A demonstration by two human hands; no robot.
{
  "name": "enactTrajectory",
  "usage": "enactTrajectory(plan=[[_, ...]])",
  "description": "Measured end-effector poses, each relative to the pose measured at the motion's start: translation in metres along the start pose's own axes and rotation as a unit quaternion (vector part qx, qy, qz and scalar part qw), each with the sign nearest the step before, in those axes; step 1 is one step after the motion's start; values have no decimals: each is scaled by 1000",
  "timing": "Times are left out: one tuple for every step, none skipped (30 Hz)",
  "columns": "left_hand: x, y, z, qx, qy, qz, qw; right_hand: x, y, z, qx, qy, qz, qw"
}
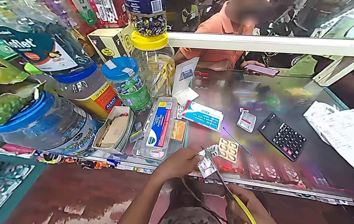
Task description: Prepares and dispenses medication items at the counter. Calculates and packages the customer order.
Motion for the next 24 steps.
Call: enactTrajectory(plan=[[-1,-1,2,4,-6,1,1000,-1,1,1,11,6,6,1000],[-2,-2,3,11,-15,3,1000,-2,3,3,26,9,5,1000],[-3,-3,3,25,-25,4,999,-4,4,4,48,7,-9,999],[-4,-3,2,46,-34,1,998,-7,4,6,80,2,-50,996],[-5,-3,0,69,-40,-3,997,-12,4,8,122,-2,-125,985],[-6,-3,-3,89,-46,-5,995,-21,5,10,159,5,-216,963],[-5,-2,-7,110,-47,-1,993,-30,8,13,185,25,-295,937],[-3,-1,-13,132,-52,12,990,-38,10,16,200,47,-358,911],[0,-1,-18,156,-63,33,985,-46,15,19,204,68,-400,891],[5,-1,-25,188,-70,63,978,-55,20,22,198,88,-425,879],[10,0,-32,231,-68,95,966,-62,26,25,191,92,-444,870],[14,2,-38,285,-52,129,948,-68,31,29,183,88,-456,866],[16,4,-42,335,-29,160,928,-72,37,34,176,84,-468,862],[16,5,-45,371,-7,180,911,-74,42,41,175,77,-485,853],[16,6,-46,388,5,185,903,-75,48,47,175,76,-503,843],[14,7,-45,393,9,180,902,-77,52,53,171,80,-520,833],[12,8,-43,392,8,168,904,-78,55,57,170,75,-538,822],[9,9,-41,387,3,158,908,-75,55,59,197,25,-556,807],[7,10,-38,385,3,149,911,-72,53,61,236,-54,-563,790],[4,11,-35,379,5,134,916,-70,49,63,268,-141,-559,772],[2,14,-31,369,9,111,923,-70,45,64,271,-208,-551,761],[2,17,-26,355,18,79,931,-70,40,65,255,-267,-549,750],[2,20,-20,337,34,31,940,-65,35,66,232,-323,-548,736],[3,24,-12,310,44,-41,949,-59,29,69,212,-375,-545,719]])
Point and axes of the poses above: each hand's wrist, its own z-axis towards the middle knuckle, its own y-axis out of the palm, x = y × z, the point moved 2 cm from there along z, towards the middle knuckle, and after that the axes turned 6 degrees about y, right-handed, at the moved point
